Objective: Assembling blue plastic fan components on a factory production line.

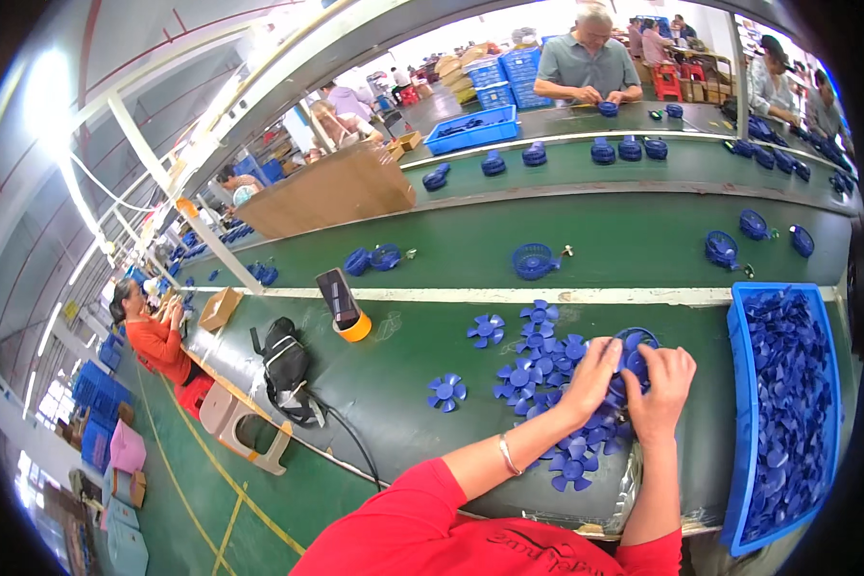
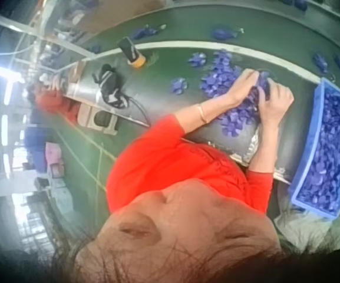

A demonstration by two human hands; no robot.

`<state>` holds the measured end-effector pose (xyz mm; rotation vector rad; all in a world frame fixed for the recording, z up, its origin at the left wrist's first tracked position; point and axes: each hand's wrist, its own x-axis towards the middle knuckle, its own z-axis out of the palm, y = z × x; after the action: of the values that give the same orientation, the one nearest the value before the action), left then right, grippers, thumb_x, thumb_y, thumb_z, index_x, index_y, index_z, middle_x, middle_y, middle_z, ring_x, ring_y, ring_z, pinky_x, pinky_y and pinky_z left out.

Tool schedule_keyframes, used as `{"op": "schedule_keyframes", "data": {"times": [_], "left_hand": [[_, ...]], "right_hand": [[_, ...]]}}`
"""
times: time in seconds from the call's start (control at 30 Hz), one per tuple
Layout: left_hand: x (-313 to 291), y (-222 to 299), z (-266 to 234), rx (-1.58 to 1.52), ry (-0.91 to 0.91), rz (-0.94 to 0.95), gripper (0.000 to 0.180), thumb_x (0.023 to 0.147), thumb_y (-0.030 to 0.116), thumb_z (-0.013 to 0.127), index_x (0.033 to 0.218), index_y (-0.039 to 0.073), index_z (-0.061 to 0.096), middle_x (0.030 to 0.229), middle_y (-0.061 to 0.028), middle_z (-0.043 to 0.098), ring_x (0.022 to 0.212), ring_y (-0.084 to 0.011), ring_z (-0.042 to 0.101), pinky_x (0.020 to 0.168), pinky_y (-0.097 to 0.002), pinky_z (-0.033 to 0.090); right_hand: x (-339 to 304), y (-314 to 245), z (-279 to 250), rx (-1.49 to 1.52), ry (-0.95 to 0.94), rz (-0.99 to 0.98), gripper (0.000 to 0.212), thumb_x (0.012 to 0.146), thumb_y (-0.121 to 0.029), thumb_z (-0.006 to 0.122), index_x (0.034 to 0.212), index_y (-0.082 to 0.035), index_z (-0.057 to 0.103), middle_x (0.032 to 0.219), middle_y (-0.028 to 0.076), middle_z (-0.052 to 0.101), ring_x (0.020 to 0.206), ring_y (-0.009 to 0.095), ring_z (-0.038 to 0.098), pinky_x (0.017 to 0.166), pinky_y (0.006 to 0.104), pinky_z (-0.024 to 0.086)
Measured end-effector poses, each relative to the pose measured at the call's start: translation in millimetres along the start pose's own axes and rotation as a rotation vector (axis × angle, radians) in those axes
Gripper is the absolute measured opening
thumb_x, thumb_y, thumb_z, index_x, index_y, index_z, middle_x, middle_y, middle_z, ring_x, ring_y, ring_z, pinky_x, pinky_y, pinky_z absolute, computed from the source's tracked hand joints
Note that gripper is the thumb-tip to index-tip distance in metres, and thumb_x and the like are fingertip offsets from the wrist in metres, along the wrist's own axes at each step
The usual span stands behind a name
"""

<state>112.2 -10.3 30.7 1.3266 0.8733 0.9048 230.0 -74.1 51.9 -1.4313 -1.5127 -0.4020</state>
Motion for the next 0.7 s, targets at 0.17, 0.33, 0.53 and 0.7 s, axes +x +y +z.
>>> {"op": "schedule_keyframes", "data": {"times": [0.17,0.33,0.53,0.7], "left_hand": [[0,-4,6,0.167,0.034,0.23,0.036,0.093,0.026,0.056,0.116,0.0,0.049,0.105,-0.0129,0.06,0.097,-0.0185,0.056,0.086,-0.0312,0.044],[3,13,0,0.1,-0.056,0.211,0.033,0.086,0.016,0.064,0.11,-0.001,0.051,0.101,-0.0091,0.057,0.095,-0.0145,0.052,0.086,-0.0294,0.043],[4,14,1,0.22,-0.115,0.224,0.03,0.081,0.012,0.067,0.104,0.0,0.052,0.094,-0.0075,0.057,0.089,-0.0119,0.052,0.083,-0.0285,0.044],[10,18,4,0.327,-0.033,0.262,0.025,0.074,0.007,0.069,0.095,0.0,0.056,0.083,-0.0103,0.062,0.079,-0.0154,0.057,0.075,-0.0305,0.047]], "right_hand": [[-7,4,7,-0.048,-0.039,-0.029,0.042,0.063,-0.011,0.073,0.103,-0.003,0.061,0.094,0.013,0.054,0.093,0.033,0.05,0.092,0.0473,0.036],[2,-8,3,-0.016,0.102,0.227,0.06,0.055,-0.014,0.078,0.111,-0.003,0.058,0.105,0.015,0.053,0.099,0.033,0.051,0.091,0.0436,0.038],[-1,15,2,0.669,-0.192,0.66,0.041,0.058,-0.004,0.077,0.094,-0.001,0.06,0.083,0.003,0.063,0.075,0.012,0.059,0.07,0.0278,0.049],[-3,7,5,0.421,-0.161,0.667,0.033,0.058,-0.005,0.076,0.085,-0.001,0.056,0.077,0.01,0.062,0.071,0.017,0.06,0.065,0.031,0.049]]}}
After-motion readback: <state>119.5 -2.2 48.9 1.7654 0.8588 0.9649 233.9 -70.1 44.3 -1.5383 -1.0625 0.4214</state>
